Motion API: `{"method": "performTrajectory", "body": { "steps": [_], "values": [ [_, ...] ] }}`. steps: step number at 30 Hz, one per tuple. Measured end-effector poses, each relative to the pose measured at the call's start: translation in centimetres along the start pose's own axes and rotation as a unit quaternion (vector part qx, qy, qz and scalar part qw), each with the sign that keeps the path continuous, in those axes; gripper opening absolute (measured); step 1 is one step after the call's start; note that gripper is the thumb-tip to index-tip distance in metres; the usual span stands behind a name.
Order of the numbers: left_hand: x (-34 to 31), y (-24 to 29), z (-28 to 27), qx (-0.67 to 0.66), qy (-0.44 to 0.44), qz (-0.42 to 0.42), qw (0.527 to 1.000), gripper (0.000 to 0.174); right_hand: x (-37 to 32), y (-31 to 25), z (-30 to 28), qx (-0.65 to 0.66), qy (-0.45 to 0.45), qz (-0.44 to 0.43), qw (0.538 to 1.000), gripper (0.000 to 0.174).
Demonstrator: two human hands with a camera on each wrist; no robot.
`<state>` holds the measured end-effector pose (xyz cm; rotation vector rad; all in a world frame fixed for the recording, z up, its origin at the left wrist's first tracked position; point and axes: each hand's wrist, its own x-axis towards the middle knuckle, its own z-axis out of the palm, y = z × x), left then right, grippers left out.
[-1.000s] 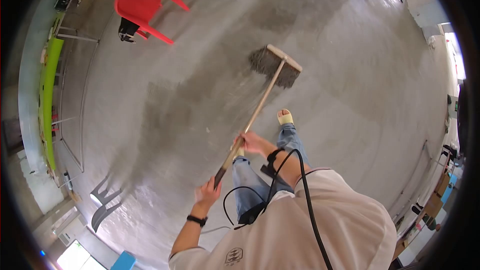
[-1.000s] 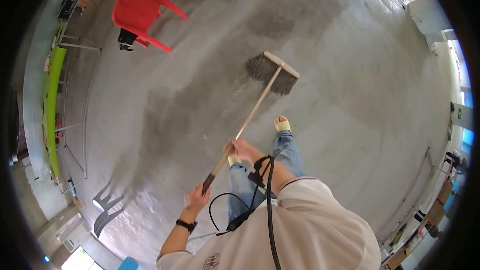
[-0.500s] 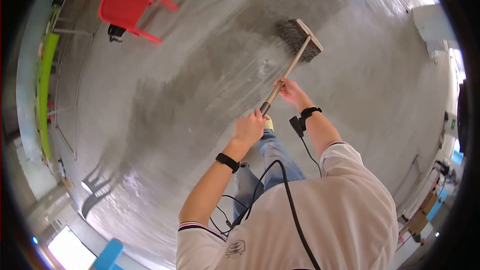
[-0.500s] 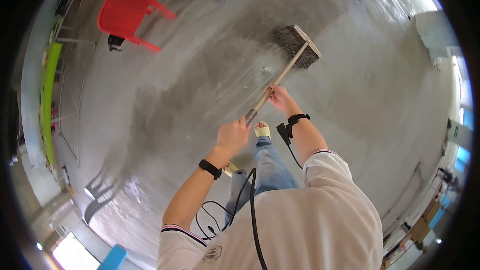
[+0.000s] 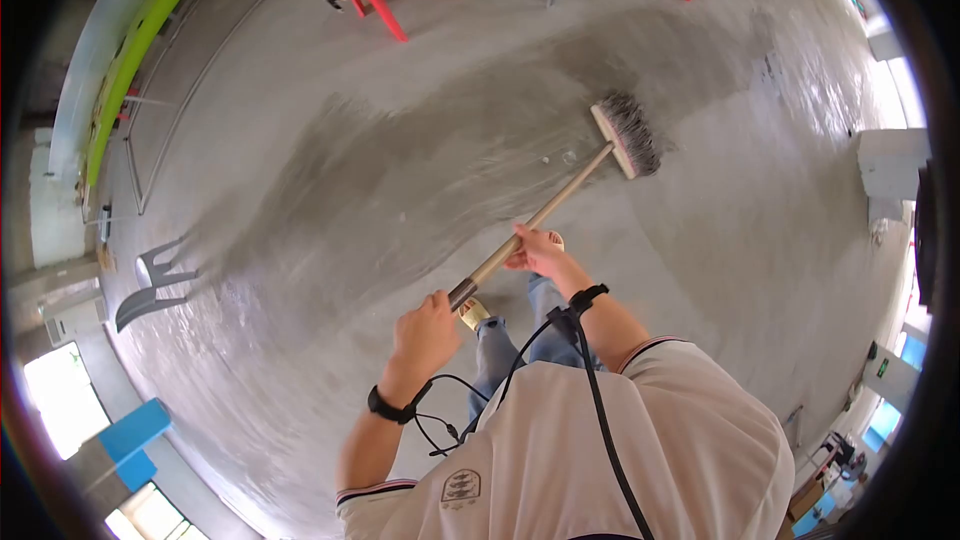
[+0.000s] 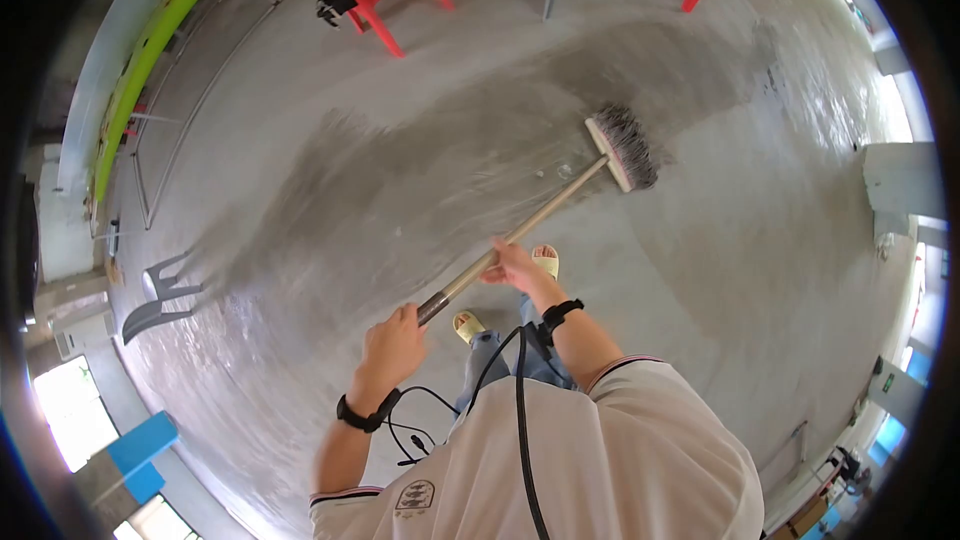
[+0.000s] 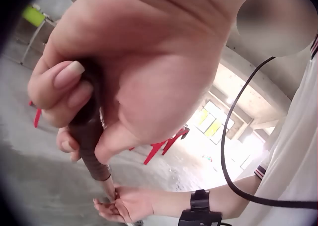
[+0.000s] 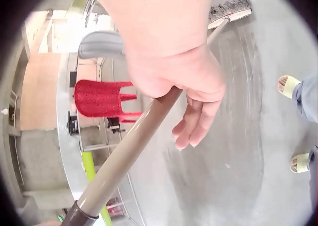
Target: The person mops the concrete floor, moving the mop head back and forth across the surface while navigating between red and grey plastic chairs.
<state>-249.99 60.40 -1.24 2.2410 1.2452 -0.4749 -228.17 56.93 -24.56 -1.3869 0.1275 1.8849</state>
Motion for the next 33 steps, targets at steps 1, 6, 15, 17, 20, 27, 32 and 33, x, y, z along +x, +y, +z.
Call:
{"method": "performTrajectory", "body": {
  "steps": [1, 6, 15, 17, 20, 27, 32, 33],
  "values": [
    [-2.3, -1.4, 0.4, 0.006, 0.001, -0.025, 1.0, 0.021, -0.3, 1.9, 1.8, -0.024, -0.033, 0.031, 0.999, 0.044],
    [-13.9, -8.6, 1.8, 0.012, 0.018, -0.102, 0.995, 0.02, -0.3, 11.3, 11.1, -0.199, -0.123, 0.115, 0.965, 0.051],
    [-37.0, -15.8, 3.1, 0.022, 0.031, -0.278, 0.96, 0.018, -5.7, 31.0, 28.7, -0.164, -0.233, 0.282, 0.916, 0.031],
    [-40.2, -15.9, 4.6, -0.032, -0.01, -0.303, 0.952, 0.022, -5.3, 36.3, 30.2, -0.069, -0.21, 0.324, 0.92, 0.023],
    [-43.7, -17.5, 6.7, -0.037, -0.034, -0.31, 0.949, 0.029, -4.7, 40.1, 31.2, 0.103, -0.128, 0.382, 0.909, 0.008],
    [-47.0, -21.6, 9.2, -0.053, 0.087, -0.165, 0.981, 0.028, -5.5, 43.4, 31.6, 0.162, -0.153, 0.353, 0.909, 0.016],
    [-44.1, -20.6, 5.9, -0.031, 0.093, -0.127, 0.987, 0.022, -5.9, 40.0, 31.2, 0.162, -0.191, 0.299, 0.921, 0.013],
    [-43.6, -20.6, 5.4, -0.003, 0.111, -0.095, 0.989, 0.022, -5.8, 39.5, 30.6, 0.173, -0.202, 0.279, 0.923, 0.013]
  ]
}}
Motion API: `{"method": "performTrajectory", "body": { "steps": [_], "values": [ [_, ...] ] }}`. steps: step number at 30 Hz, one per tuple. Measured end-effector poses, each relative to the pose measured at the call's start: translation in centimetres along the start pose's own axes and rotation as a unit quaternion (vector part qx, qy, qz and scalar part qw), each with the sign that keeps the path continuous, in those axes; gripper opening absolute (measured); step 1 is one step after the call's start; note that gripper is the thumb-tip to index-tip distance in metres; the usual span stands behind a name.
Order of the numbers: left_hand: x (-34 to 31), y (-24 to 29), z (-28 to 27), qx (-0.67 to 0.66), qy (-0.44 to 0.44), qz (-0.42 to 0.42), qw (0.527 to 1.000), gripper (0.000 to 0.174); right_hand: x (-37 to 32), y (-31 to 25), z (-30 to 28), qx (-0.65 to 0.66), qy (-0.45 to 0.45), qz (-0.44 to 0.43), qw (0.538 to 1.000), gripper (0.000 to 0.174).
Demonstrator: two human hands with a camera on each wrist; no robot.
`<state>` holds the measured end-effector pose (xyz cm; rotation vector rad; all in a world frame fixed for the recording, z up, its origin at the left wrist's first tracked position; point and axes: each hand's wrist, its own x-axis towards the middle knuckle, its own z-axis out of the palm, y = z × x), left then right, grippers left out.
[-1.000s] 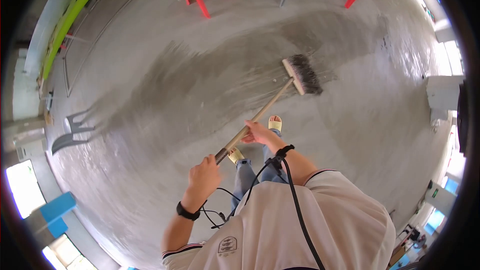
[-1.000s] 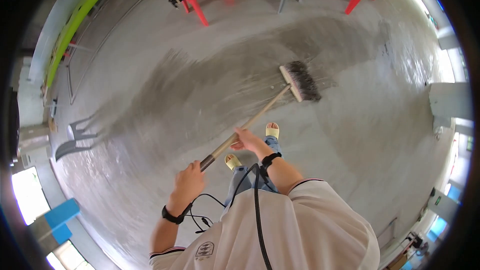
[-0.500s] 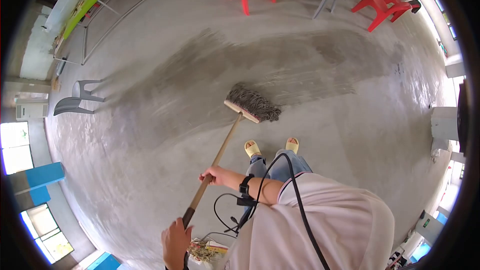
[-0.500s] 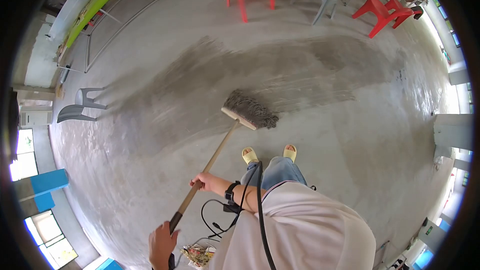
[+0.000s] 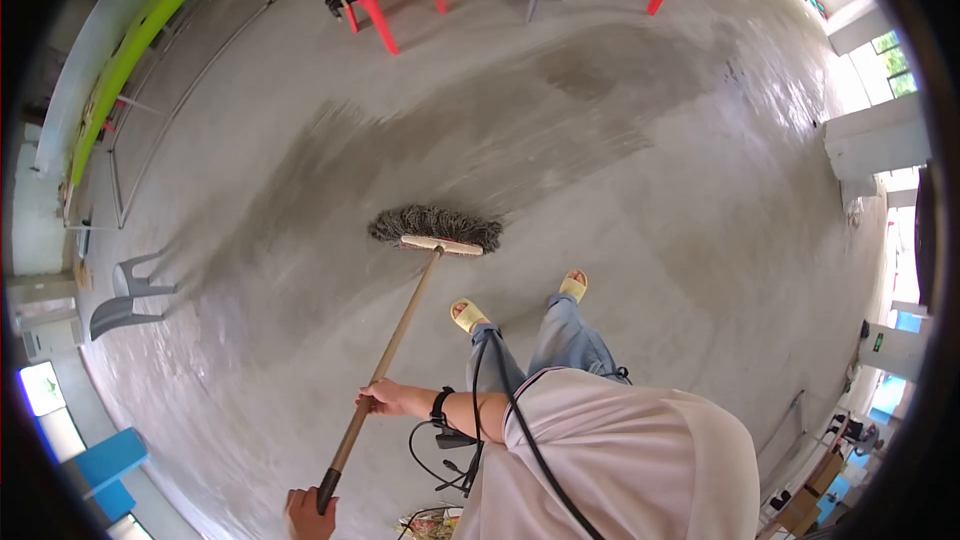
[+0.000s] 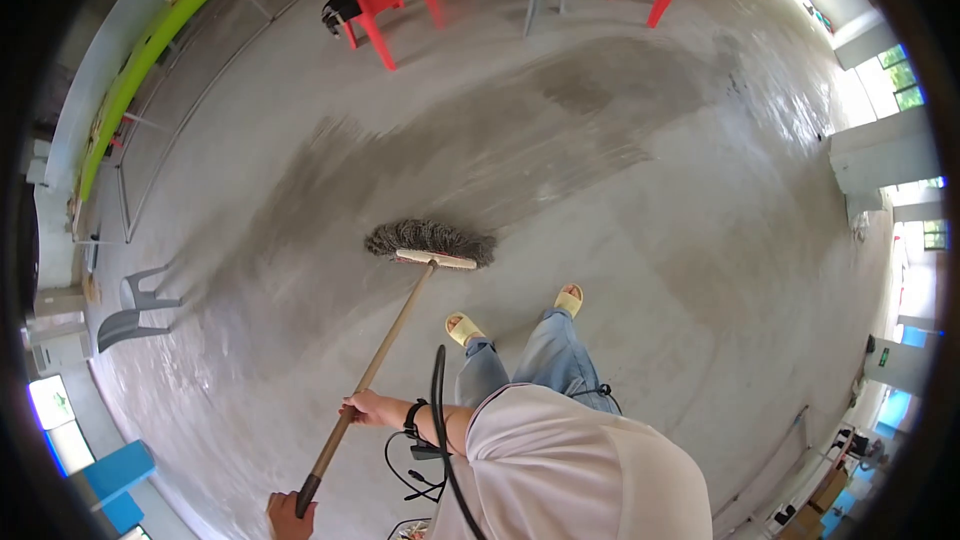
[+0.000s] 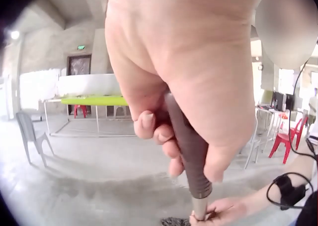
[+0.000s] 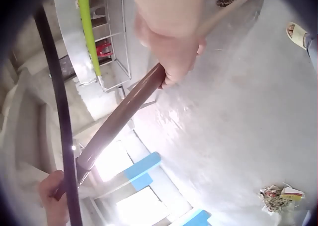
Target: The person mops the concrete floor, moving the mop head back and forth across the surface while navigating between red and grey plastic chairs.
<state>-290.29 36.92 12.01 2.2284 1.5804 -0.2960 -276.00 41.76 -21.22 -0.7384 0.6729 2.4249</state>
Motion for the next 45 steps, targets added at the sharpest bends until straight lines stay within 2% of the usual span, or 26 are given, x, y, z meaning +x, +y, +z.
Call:
{"method": "performTrajectory", "body": {
  "steps": [2, 5, 6, 8, 11, 13, 15, 16, 17, 21, 22, 23, 24, 25, 27, 28, 30, 31, 33, 37, 39, 40, 42, 43, 44, 45],
  "values": [
    [1.4, 2.1, -1.1, 0.05, 0.022, 0.034, 0.998, 0.023, -2.3, -1.4, -0.3, 0.023, -0.029, -0.011, 0.999, 0.011],
    [3.2, 5.5, -1.4, 0.046, 0.019, 0.048, 0.998, 0.027, -4.8, -4.0, -0.7, 0.079, -0.023, -0.051, 0.995, 0.009],
    [3.8, 6.5, -1.5, 0.053, -0.007, 0.014, 0.998, 0.026, -5.4, -4.7, -1.3, 0.076, -0.019, -0.07, 0.994, 0.009],
    [6.1, 9.5, -2.4, 0.057, -0.031, 0.008, 0.998, 0.025, -7.5, -6.9, -1.9, 0.08, -0.018, -0.098, 0.992, 0.008],
    [10.0, 12.1, -2.2, 0.056, -0.007, 0.084, 0.995, 0.025, -11.2, -10.9, -3.3, 0.115, -0.006, -0.151, 0.982, 0.009],
    [13.1, 13.9, -0.2, 0.044, -0.009, 0.125, 0.991, 0.024, -14.2, -13.8, -5.0, 0.145, 0.036, -0.232, 0.961, 0.011],
    [15.2, 15.2, 4.8, 0.035, 0.01, 0.173, 0.984, 0.027, -15.4, -16.4, -10.2, 0.222, 0.026, -0.27, 0.937, 0.011],
    [16.1, 15.8, 7.8, 0.043, 0.034, 0.194, 0.98, 0.031, -16.4, -18.0, -13.7, 0.159, 0.014, -0.314, 0.936, 0.012],
    [17.6, 18.0, 9.7, 0.042, 0.024, 0.209, 0.977, 0.031, -17.7, -19.2, -17.0, 0.097, 0.004, -0.354, 0.93, 0.012],
    [23.6, 27.2, 16.6, 0.012, 0.031, 0.259, 0.965, 0.034, -25.4, -26.6, -24.5, 0.179, 0.051, -0.398, 0.898, 0.012],
    [25.0, 29.1, 18.0, -0.001, 0.045, 0.276, 0.96, 0.034, -26.5, -28.3, -26.9, 0.183, 0.026, -0.425, 0.886, 0.014],
    [26.4, 31.7, 18.8, 0.005, 0.023, 0.305, 0.952, 0.032, -27.4, -29.9, -29.4, 0.189, 0.002, -0.453, 0.872, 0.015],
    [28.0, 34.5, 19.6, 0.011, 0.002, 0.335, 0.942, 0.031, -29.6, -31.5, -30.8, 0.202, 0.008, -0.477, 0.855, 0.017],
    [29.6, 37.5, 20.6, 0.006, 0.024, 0.34, 0.94, 0.03, -32.1, -33.2, -32.3, 0.213, 0.015, -0.503, 0.837, 0.019],
    [32.4, 43.0, 22.5, 0.006, 0.037, 0.346, 0.938, 0.029, -35.3, -35.9, -37.4, 0.231, -0.086, -0.536, 0.808, 0.035],
    [33.9, 45.7, 22.9, 0.013, 0.028, 0.35, 0.936, 0.028, -38.7, -36.3, -36.9, 0.235, -0.084, -0.537, 0.806, 0.035],
    [37.1, 51.0, 22.8, -0.02, 0.024, 0.366, 0.93, 0.025, -48.1, -36.1, -33.3, 0.267, 0.017, -0.556, 0.787, 0.058],
    [38.4, 53.1, 22.4, -0.022, 0.027, 0.374, 0.927, 0.025, -49.6, -36.1, -33.5, 0.267, 0.016, -0.564, 0.781, 0.058],
    [39.8, 57.4, 21.7, -0.014, 0.032, 0.385, 0.922, 0.024, -52.9, -35.3, -34.6, 0.191, -0.014, -0.527, 0.828, 0.07],
    [40.9, 62.1, 21.1, 0.006, 0.032, 0.401, 0.916, 0.025, -55.5, -33.1, -34.6, 0.18, -0.033, -0.534, 0.826, 0.068],
    [41.2, 62.6, 21.2, 0.032, 0.021, 0.398, 0.916, 0.026, -55.3, -32.8, -35.1, 0.212, -0.145, -0.438, 0.862, 0.063],
    [41.6, 62.9, 21.2, 0.03, 0.025, 0.401, 0.915, 0.026, -55.6, -33.2, -34.5, 0.208, -0.145, -0.441, 0.861, 0.063],
    [42.0, 62.8, 21.8, 0.024, 0.022, 0.406, 0.914, 0.027, -55.6, -34.1, -32.4, 0.248, -0.077, -0.437, 0.861, 0.054],
    [42.0, 62.6, 22.3, 0.021, 0.02, 0.399, 0.916, 0.027, -55.5, -35.2, -31.9, 0.252, -0.091, -0.444, 0.855, 0.044],
    [42.3, 62.5, 22.7, 0.031, 0.025, 0.401, 0.915, 0.027, -55.4, -36.5, -31.4, 0.252, -0.089, -0.439, 0.858, 0.044],
    [43.0, 62.5, 23.0, 0.043, 0.031, 0.404, 0.913, 0.027, -55.5, -38.2, -30.9, 0.248, -0.108, -0.467, 0.842, 0.042]
  ]
}}
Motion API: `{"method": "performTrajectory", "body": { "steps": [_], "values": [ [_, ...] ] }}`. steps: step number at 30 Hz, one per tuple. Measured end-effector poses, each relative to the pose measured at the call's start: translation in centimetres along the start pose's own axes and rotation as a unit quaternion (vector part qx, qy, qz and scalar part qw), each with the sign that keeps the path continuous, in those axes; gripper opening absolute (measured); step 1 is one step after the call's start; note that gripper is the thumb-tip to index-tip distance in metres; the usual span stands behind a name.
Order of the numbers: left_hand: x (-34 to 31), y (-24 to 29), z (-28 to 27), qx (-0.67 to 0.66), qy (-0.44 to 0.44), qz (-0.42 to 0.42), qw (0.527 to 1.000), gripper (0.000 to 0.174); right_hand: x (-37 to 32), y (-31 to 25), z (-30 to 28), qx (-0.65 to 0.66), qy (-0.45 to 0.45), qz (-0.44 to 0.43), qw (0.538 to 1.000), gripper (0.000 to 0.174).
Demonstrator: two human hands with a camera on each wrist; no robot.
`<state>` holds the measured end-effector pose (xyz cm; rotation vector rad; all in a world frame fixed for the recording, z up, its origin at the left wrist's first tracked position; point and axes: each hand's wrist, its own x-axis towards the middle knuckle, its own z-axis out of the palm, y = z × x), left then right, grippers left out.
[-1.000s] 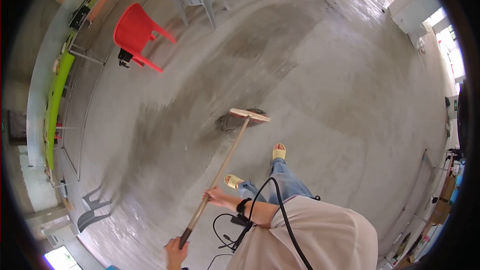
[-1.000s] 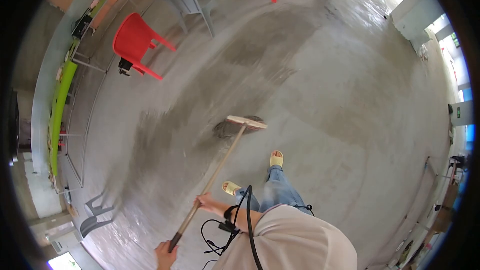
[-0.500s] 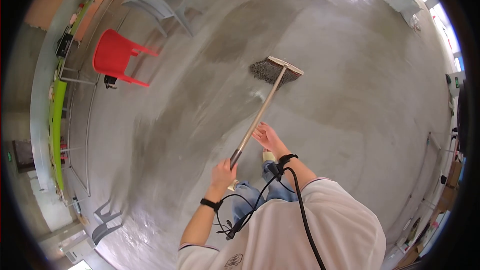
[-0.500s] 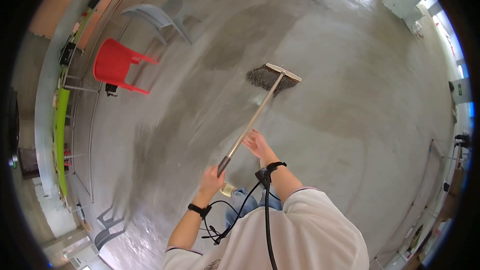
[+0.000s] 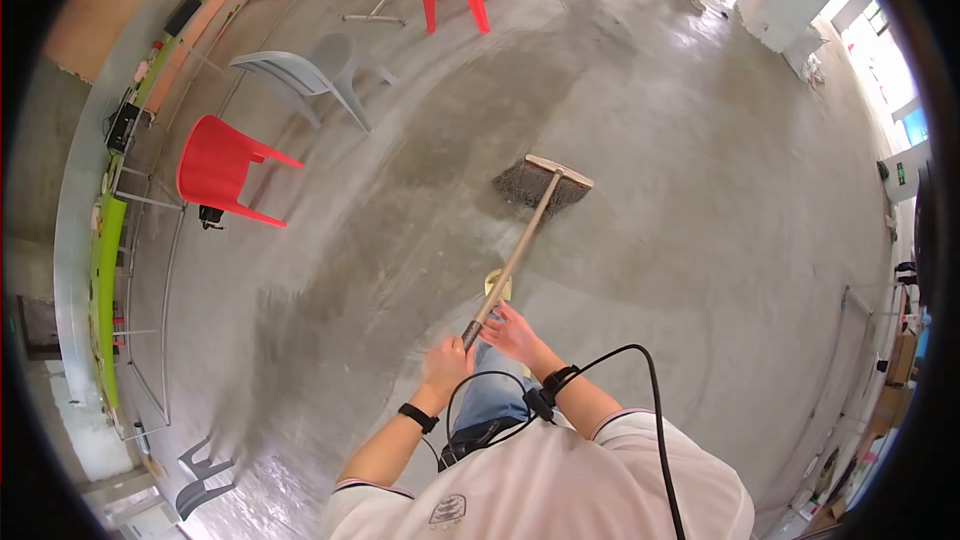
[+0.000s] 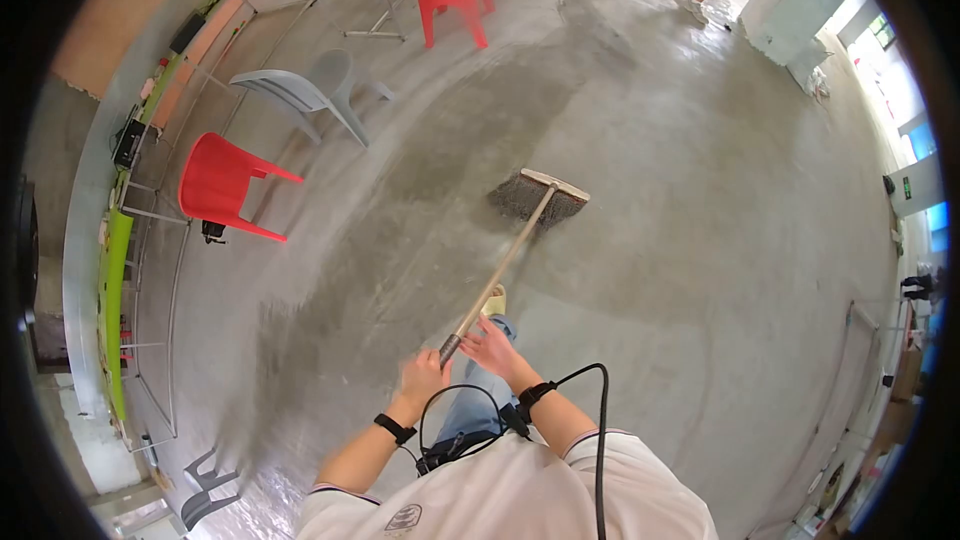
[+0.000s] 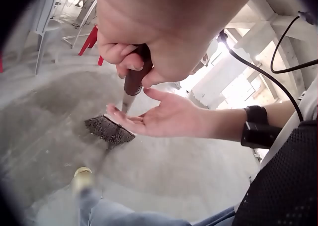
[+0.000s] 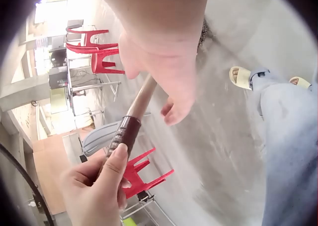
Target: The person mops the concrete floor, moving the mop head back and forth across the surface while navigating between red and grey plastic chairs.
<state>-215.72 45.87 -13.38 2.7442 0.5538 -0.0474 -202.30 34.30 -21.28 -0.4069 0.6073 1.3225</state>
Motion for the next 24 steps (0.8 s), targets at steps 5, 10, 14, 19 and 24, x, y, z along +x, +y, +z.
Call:
{"method": "performTrajectory", "body": {
  "steps": [5, 10, 14, 19, 24],
  "values": [
    [4.3, -2.7, -0.3, -0.034, -0.026, -0.034, 0.998, 0.028, 7.7, -3.5, 3.5, -0.013, 0.057, -0.009, 0.998, 0.032],
    [8.6, -4.2, -0.2, -0.076, -0.023, -0.036, 0.996, 0.025, 13.0, -6.5, 3.7, -0.109, 0.127, -0.031, 0.985, 0.026],
    [12.7, -3.4, 0.4, -0.065, -0.043, -0.023, 0.997, 0.023, 13.2, -9.6, 5.5, -0.118, 0.165, -0.052, 0.978, 0.017],
    [20.3, -0.1, -1.0, -0.093, -0.067, -0.02, 0.993, 0.022, 12.0, -16.5, 10.1, -0.171, 0.206, -0.098, 0.958, 0.013],
    [28.8, 4.2, -1.4, -0.076, -0.043, 0.009, 0.996, 0.023, 12.5, -25.6, 11.1, -0.165, 0.18, -0.089, 0.966, 0.011]
  ]
}}
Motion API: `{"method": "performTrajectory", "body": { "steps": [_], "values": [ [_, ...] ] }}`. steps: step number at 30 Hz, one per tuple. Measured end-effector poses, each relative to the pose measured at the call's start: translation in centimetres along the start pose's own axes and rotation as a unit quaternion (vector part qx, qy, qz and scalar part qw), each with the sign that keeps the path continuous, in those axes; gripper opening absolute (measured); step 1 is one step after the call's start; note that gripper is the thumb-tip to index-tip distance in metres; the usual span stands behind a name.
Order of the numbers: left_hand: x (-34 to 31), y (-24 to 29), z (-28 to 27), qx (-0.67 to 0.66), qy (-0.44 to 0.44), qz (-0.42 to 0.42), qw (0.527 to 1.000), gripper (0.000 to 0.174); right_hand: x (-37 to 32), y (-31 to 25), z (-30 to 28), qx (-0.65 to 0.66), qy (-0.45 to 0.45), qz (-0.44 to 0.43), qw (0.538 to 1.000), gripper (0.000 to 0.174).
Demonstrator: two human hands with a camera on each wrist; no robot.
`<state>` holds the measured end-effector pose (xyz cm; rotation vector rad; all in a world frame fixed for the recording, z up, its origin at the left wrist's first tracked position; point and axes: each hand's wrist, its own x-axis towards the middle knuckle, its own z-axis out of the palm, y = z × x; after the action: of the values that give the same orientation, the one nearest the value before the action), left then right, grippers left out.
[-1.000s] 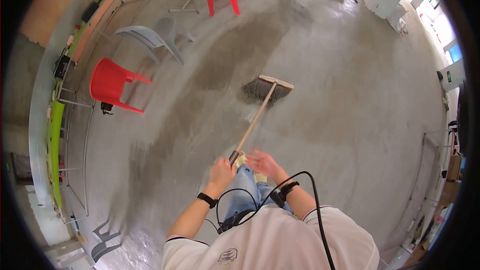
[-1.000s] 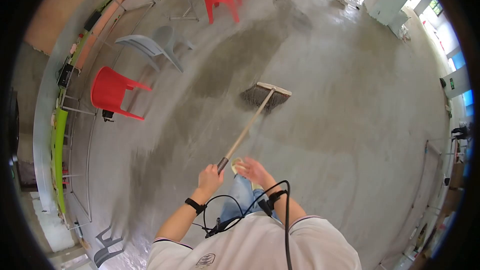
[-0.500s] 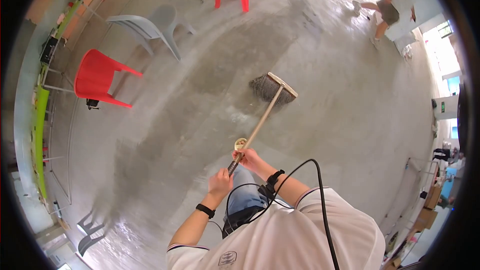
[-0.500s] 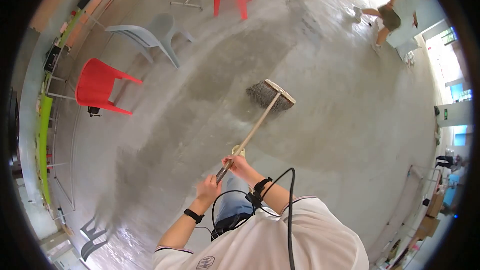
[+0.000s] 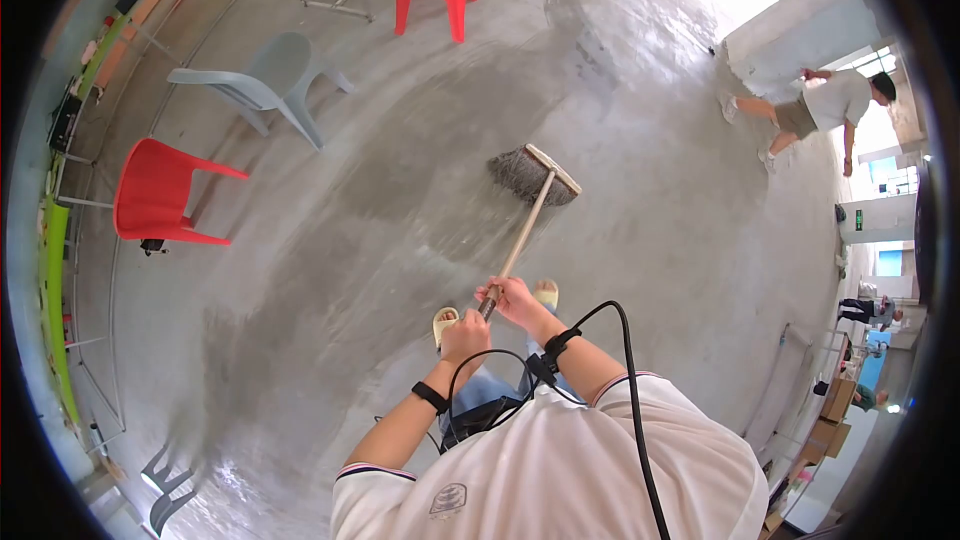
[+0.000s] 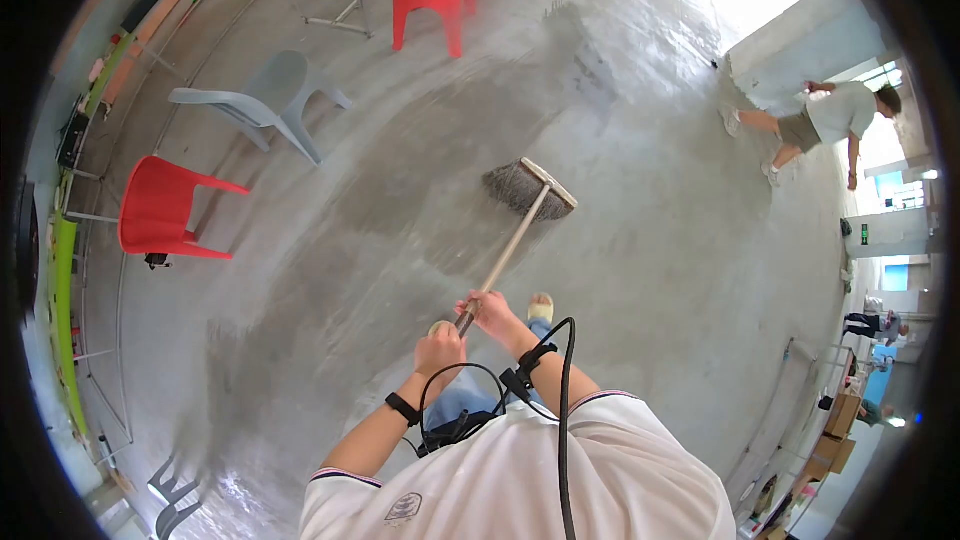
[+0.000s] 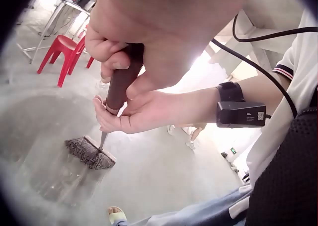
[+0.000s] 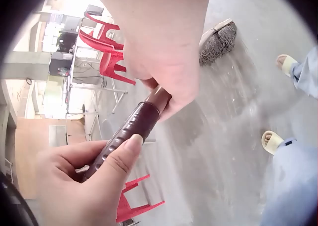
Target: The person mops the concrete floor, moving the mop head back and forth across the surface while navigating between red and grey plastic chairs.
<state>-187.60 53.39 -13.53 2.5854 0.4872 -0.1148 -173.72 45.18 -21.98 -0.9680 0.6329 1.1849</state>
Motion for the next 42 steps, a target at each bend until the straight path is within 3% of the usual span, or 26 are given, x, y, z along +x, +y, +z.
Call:
{"method": "performTrajectory", "body": {
  "steps": [5, 7, 15, 21, 22, 23, 24, 25, 27, 28, 30, 32, 34, 35, 37, 39, 42],
  "values": [
    [7.1, 4.3, 0.8, 0.015, -0.004, 0.01, 1.0, 0.022, 2.0, -7.7, -2.5, 0.009, -0.021, -0.036, 0.999, 0.008],
    [9.8, 6.3, 1.6, 0.013, -0.007, 0.009, 1.0, 0.023, 2.9, -11.2, -4.5, 0.012, -0.117, -0.02, 0.993, 0.007],
    [26.6, 18.5, 6.1, 0.027, 0.005, 0.015, 1.0, 0.022, 6.8, -30.1, -12.2, -0.041, -0.051, -0.046, 0.997, 0.009],
    [39.8, 27.2, 10.8, 0.006, -0.04, 0.02, 0.999, 0.021, 8.4, -45.0, -18.2, -0.057, -0.042, -0.066, 0.995, 0.01],
    [40.9, 28.3, 11.5, 0.002, -0.04, 0.013, 0.999, 0.021, 8.8, -46.4, -19.3, -0.047, -0.046, -0.073, 0.995, 0.01],
    [42.0, 29.7, 12.2, -0.056, -0.025, -0.058, 0.996, 0.024, 9.3, -47.5, -20.0, -0.036, -0.051, -0.081, 0.995, 0.01],
    [42.5, 30.9, 12.8, -0.112, -0.009, -0.129, 0.985, 0.026, 9.6, -47.9, -20.7, -0.025, -0.04, -0.083, 0.995, 0.011],
    [42.6, 31.4, 14.0, -0.114, -0.012, -0.139, 0.984, 0.026, 9.7, -47.6, -21.9, -0.028, -0.039, -0.073, 0.996, 0.011],
    [42.5, 31.1, 16.4, -0.304, -0.171, -0.299, 0.888, 0.032, 10.7, -46.9, -23.2, -0.001, 0.007, -0.044, 0.999, 0.012],
    [41.4, 30.8, 16.3, -0.313, -0.162, -0.312, 0.882, 0.032, 9.7, -46.2, -22.9, -0.009, 0.019, -0.053, 0.998, 0.013],
    [37.9, 30.4, 14.9, -0.31, -0.19, -0.252, 0.897, 0.039, 8.8, -44.4, -23.4, -0.042, 0.004, -0.006, 0.999, 0.014],
    [33.4, 30.0, 13.0, -0.313, -0.18, -0.265, 0.894, 0.039, 7.6, -42.5, -22.7, -0.076, -0.02, 0.046, 0.996, 0.015],
    [28.3, 30.2, 9.6, -0.314, -0.163, -0.289, 0.89, 0.04, 5.8, -39.6, -21.2, -0.151, 0.001, -0.035, 0.988, 0.017],
    [26.3, 30.8, 6.8, -0.299, -0.16, -0.293, 0.894, 0.038, 5.6, -38.2, -20.3, -0.174, -0.024, -0.018, 0.984, 0.017],
    [22.0, 30.9, 4.8, -0.29, -0.136, -0.318, 0.892, 0.037, 5.0, -35.4, -19.5, -0.139, 0.035, -0.037, 0.989, 0.021],
    [18.6, 29.3, 3.4, -0.242, -0.05, -0.227, 0.942, 0.034, 4.7, -32.3, -18.7, -0.13, -0.011, 0.005, 0.991, 0.022],
    [12.8, 26.4, 2.1, -0.326, -0.079, -0.262, 0.905, 0.038, 0.9, -27.0, -16.4, -0.11, -0.058, 0.082, 0.989, 0.021]
  ]
}}
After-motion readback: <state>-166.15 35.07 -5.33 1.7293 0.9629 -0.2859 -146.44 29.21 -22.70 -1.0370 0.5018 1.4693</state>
